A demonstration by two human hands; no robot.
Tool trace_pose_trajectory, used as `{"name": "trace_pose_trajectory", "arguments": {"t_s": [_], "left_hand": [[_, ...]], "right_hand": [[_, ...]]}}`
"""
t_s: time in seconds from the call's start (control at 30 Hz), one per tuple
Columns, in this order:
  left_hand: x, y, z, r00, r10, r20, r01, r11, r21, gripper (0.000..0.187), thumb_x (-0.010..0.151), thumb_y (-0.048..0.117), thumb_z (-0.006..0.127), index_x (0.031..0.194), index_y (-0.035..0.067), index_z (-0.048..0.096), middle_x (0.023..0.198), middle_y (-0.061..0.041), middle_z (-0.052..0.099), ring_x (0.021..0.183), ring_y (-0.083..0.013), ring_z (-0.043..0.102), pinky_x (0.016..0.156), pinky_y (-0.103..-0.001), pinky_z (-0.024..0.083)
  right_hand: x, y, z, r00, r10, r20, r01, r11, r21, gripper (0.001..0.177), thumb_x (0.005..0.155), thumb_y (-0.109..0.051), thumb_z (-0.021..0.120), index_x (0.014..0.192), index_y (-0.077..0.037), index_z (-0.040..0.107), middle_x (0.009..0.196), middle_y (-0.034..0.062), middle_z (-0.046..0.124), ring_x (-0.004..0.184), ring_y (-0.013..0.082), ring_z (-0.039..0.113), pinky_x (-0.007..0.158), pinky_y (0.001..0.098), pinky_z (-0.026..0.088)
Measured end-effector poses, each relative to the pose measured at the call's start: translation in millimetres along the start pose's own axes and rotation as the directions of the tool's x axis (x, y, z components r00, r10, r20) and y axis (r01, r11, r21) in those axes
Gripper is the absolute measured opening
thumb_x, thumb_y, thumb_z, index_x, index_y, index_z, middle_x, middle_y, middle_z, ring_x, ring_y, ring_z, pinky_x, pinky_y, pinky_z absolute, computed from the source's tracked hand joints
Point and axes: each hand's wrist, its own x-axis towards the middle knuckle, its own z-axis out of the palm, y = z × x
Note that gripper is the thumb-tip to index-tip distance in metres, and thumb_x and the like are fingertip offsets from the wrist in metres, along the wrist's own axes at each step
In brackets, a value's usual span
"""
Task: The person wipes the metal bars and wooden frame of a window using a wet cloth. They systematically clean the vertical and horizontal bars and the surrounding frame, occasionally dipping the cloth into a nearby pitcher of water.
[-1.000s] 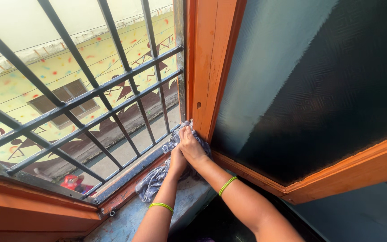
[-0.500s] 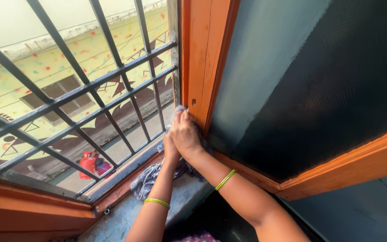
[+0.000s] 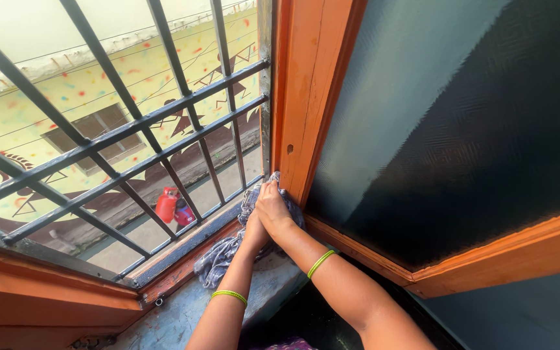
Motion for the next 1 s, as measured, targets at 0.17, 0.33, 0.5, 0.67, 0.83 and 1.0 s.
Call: {"name": "trace_pose_trajectory", "arguments": {"t_s": [0.17, 0.33, 0.5, 0.67, 0.83, 1.0], "left_hand": [[-6, 11, -3, 0.998, -0.05, -0.046, 0.05, 0.999, 0.005, 0.045, 0.095, 0.024, 0.061, 0.134, 0.001, 0.059, 0.131, -0.027, 0.064, 0.126, -0.0416, 0.059, 0.101, -0.044, 0.047], [-23, 14, -9, 0.967, -0.194, -0.163, 0.168, 0.972, -0.162, 0.03, 0.089, 0.01, 0.066, 0.116, -0.002, 0.071, 0.105, -0.019, 0.078, 0.1, -0.0239, 0.075, 0.088, -0.034, 0.056], [-25, 106, -49, 0.876, -0.256, -0.408, -0.034, 0.812, -0.583, 0.015, 0.098, 0.0, 0.06, 0.11, -0.002, 0.069, 0.088, -0.004, 0.069, 0.076, -0.0114, 0.059, 0.064, -0.026, 0.047], [24, 282, -107, 0.743, 0.226, -0.63, -0.486, 0.83, -0.274, 0.015, 0.101, -0.006, 0.053, 0.111, -0.004, 0.065, 0.09, -0.004, 0.059, 0.083, -0.0108, 0.053, 0.072, -0.025, 0.045], [88, 399, -133, 0.604, 0.517, -0.606, -0.748, 0.63, -0.208, 0.02, 0.111, -0.005, 0.049, 0.13, 0.001, 0.05, 0.121, -0.011, 0.061, 0.121, -0.0168, 0.064, 0.111, -0.028, 0.049], [106, 414, -118, 0.682, 0.442, -0.582, -0.718, 0.557, -0.418, 0.039, 0.11, 0.012, 0.039, 0.147, 0.003, 0.031, 0.138, -0.007, 0.048, 0.13, -0.0161, 0.046, 0.112, -0.031, 0.039]], "right_hand": [[2, -6, 15, 1.0, -0.02, 0.003, 0.019, 0.976, 0.218, 0.031, 0.092, -0.019, 0.055, 0.104, 0.0, 0.077, 0.102, 0.0198, 0.073, 0.099, 0.0293, 0.068, 0.101, 0.0443, 0.044], [-22, 25, -29, 0.995, 0.052, -0.083, 0.002, 0.837, 0.547, 0.018, 0.091, -0.01, 0.06, 0.096, -0.006, 0.077, 0.098, 0.0134, 0.073, 0.096, 0.0258, 0.069, 0.098, 0.0387, 0.05], [-51, 107, -158, 0.831, 0.367, -0.419, 0.087, 0.657, 0.749, 0.028, 0.09, -0.011, 0.062, 0.114, -0.005, 0.074, 0.11, 0.0103, 0.073, 0.105, 0.0259, 0.069, 0.092, 0.0405, 0.052], [-57, 211, -257, 0.538, 0.52, -0.664, 0.089, 0.748, 0.658, 0.035, 0.097, -0.011, 0.062, 0.131, -0.005, 0.069, 0.126, 0.0112, 0.069, 0.121, 0.0288, 0.064, 0.105, 0.0437, 0.05], [-14, 303, -283, 0.398, 0.515, -0.76, -0.028, 0.834, 0.551, 0.039, 0.113, -0.008, 0.061, 0.151, -0.007, 0.053, 0.155, 0.0131, 0.05, 0.15, 0.0299, 0.049, 0.123, 0.0389, 0.044], [-1, 299, -253, 0.581, 0.447, -0.68, -0.246, 0.893, 0.377, 0.047, 0.116, -0.013, 0.055, 0.16, -0.002, 0.043, 0.167, 0.0123, 0.037, 0.157, 0.0269, 0.03, 0.128, 0.0409, 0.04]]}}
